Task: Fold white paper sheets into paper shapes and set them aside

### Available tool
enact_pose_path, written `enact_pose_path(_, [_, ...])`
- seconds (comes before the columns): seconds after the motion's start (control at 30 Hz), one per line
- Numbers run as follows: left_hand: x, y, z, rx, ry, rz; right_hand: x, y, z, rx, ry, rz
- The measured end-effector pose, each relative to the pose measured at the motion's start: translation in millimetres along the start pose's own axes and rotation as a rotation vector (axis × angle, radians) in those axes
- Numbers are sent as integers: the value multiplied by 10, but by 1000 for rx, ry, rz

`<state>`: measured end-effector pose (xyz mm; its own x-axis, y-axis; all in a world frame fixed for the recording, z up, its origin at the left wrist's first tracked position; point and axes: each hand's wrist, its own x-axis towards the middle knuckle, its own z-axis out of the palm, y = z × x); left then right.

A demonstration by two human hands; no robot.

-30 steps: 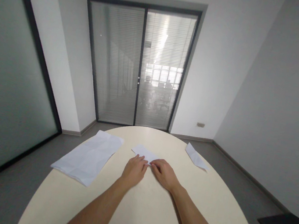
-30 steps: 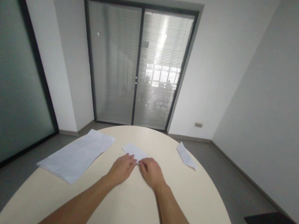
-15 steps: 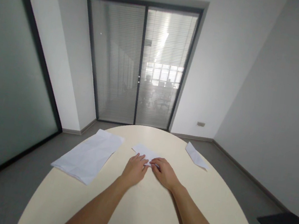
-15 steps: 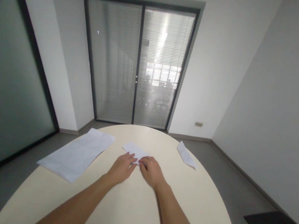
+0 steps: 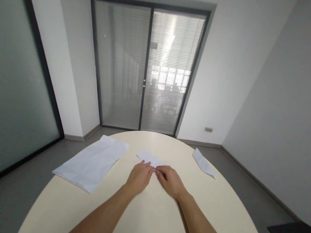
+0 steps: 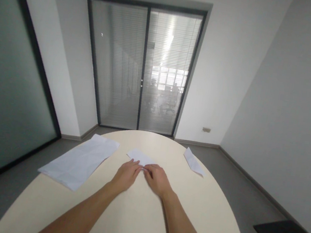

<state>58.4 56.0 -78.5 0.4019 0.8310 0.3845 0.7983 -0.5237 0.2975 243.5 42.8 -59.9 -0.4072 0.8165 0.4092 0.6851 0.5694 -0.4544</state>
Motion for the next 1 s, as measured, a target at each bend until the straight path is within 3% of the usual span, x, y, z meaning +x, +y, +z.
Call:
enact_pose_path(0.73, [10, 26, -31, -60, 55, -68, 11, 19, -51, -198, 71, 118])
enact_pose_path(1.0, [30, 8, -79, -86, 108, -141, 10, 41, -48, -163, 144, 145])
